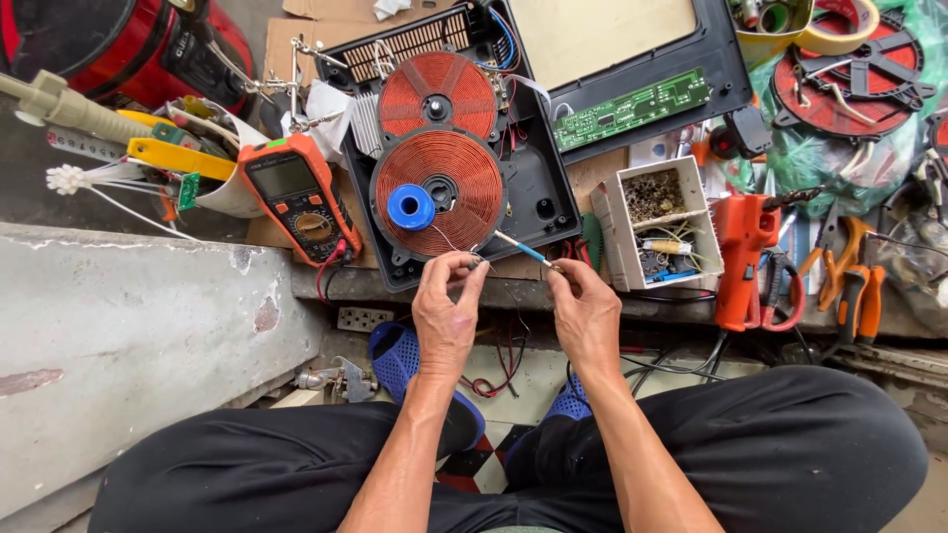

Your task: Assembling and repairing induction cooker components by stripping wires and soldering connections.

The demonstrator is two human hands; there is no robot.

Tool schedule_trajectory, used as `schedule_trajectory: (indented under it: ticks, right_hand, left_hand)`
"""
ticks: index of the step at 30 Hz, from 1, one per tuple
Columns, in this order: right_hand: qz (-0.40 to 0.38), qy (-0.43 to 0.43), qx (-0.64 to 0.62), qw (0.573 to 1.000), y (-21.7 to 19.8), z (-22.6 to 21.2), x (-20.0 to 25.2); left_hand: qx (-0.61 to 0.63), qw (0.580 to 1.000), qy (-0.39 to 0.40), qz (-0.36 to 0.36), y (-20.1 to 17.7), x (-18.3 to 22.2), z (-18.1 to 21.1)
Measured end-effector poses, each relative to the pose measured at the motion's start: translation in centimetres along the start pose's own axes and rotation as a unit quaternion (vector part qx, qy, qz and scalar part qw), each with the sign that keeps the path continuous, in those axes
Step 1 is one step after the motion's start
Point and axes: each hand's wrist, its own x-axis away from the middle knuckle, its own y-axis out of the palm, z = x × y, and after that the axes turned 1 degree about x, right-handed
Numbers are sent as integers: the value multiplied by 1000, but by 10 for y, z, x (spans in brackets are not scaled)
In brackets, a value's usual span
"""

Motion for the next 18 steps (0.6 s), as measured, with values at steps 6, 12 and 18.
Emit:
schedule_trajectory:
  ticks: [6,12,18]
  right_hand:
    - [-43,16,-154,987,0,9,2]
    - [-65,99,-282,952,-17,-10,4]
    - [-44,120,-278,952,-10,2,-6]
  left_hand:
    - [-18,1000,-10,3,-6,0,4]
    - [-19,999,-38,-5,-4,9,8]
    - [-59,998,-24,-19,0,22,13]
